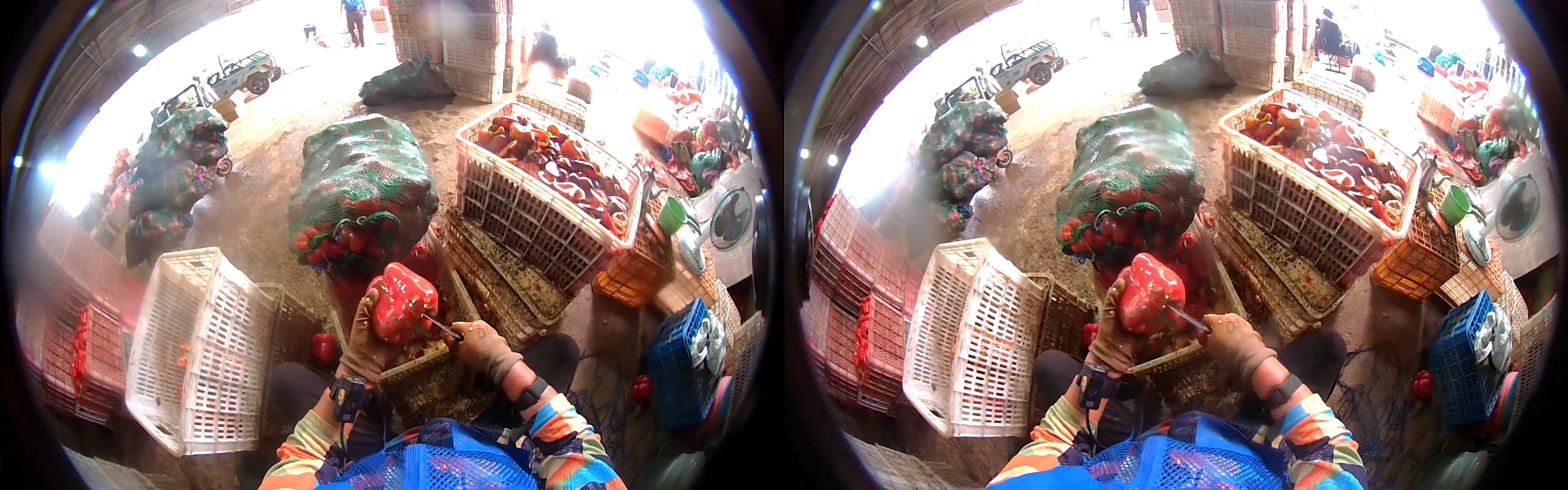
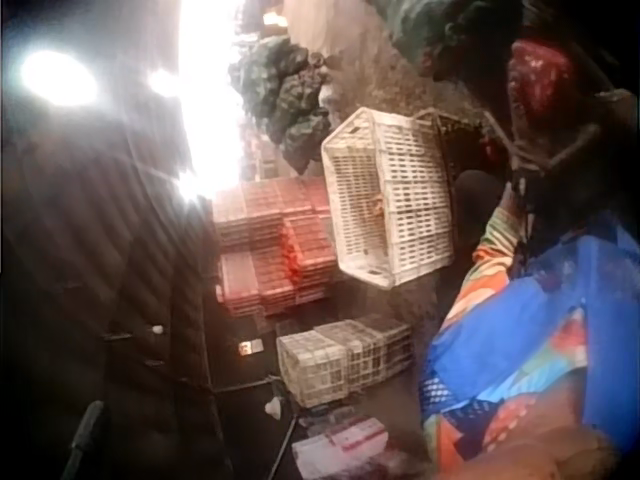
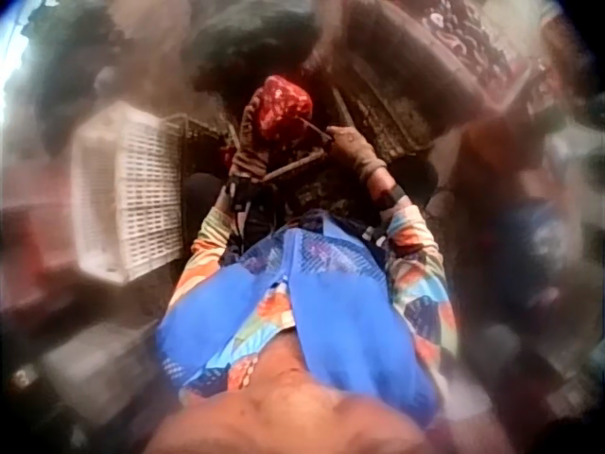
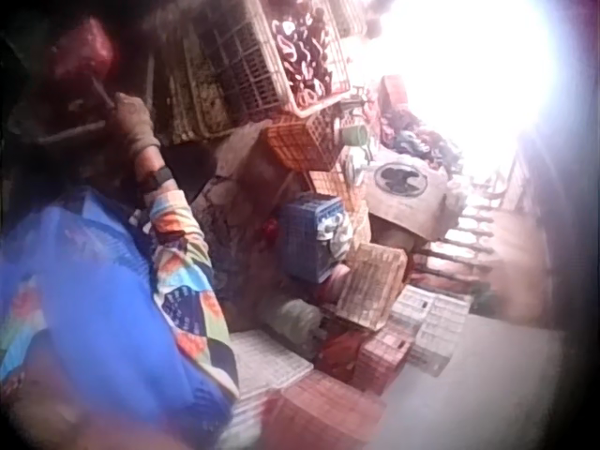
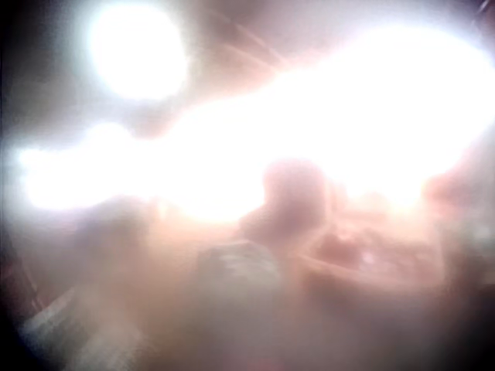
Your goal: The person sits on the ground in a market setting and uses a knife to cut the tops off red bell peppers, remove the seeds and cores, and place the cleaned peppers into a white plastic crate. The person handles the peppers one at a time from a large green mesh bag.
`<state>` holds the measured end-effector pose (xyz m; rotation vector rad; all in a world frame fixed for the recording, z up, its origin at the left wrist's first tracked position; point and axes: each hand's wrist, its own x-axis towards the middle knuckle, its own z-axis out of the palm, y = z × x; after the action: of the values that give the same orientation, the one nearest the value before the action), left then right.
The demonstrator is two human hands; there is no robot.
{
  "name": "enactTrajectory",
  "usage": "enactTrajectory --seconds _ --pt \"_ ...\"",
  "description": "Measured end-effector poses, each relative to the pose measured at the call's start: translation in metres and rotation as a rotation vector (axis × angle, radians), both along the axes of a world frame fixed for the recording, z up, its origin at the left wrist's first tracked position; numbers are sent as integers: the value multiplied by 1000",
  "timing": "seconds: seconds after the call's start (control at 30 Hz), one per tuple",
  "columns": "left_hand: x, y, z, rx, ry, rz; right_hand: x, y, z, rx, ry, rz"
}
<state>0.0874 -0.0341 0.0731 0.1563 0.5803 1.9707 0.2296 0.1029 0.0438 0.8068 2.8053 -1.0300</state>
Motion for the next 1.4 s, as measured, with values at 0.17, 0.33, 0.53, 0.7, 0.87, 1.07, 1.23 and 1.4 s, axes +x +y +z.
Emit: enactTrajectory --seconds 0.17,0.33,0.53,0.7,0.87,1.07,1.23,1.4 --pt "-13 -6 -33 -59 -92 -60 -3 -1 -4 128 147 69" --pt "-6 -5 -27 -15 -88 69 2 27 -42 93 37 13" --pt "-33 -10 -12 68 -96 169 -3 8 -17 -125 272 -129" --pt "-20 3 -1 109 -32 112 -24 -8 26 350 656 65" --pt "10 18 24 15 115 240 -31 -2 37 480 527 23" --pt "18 52 43 149 -151 78 -24 44 36 630 548 -143" --pt "9 116 34 151 -135 48 -9 91 53 708 525 -203" --pt "4 198 29 239 120 -187 0 141 64 777 563 -237"
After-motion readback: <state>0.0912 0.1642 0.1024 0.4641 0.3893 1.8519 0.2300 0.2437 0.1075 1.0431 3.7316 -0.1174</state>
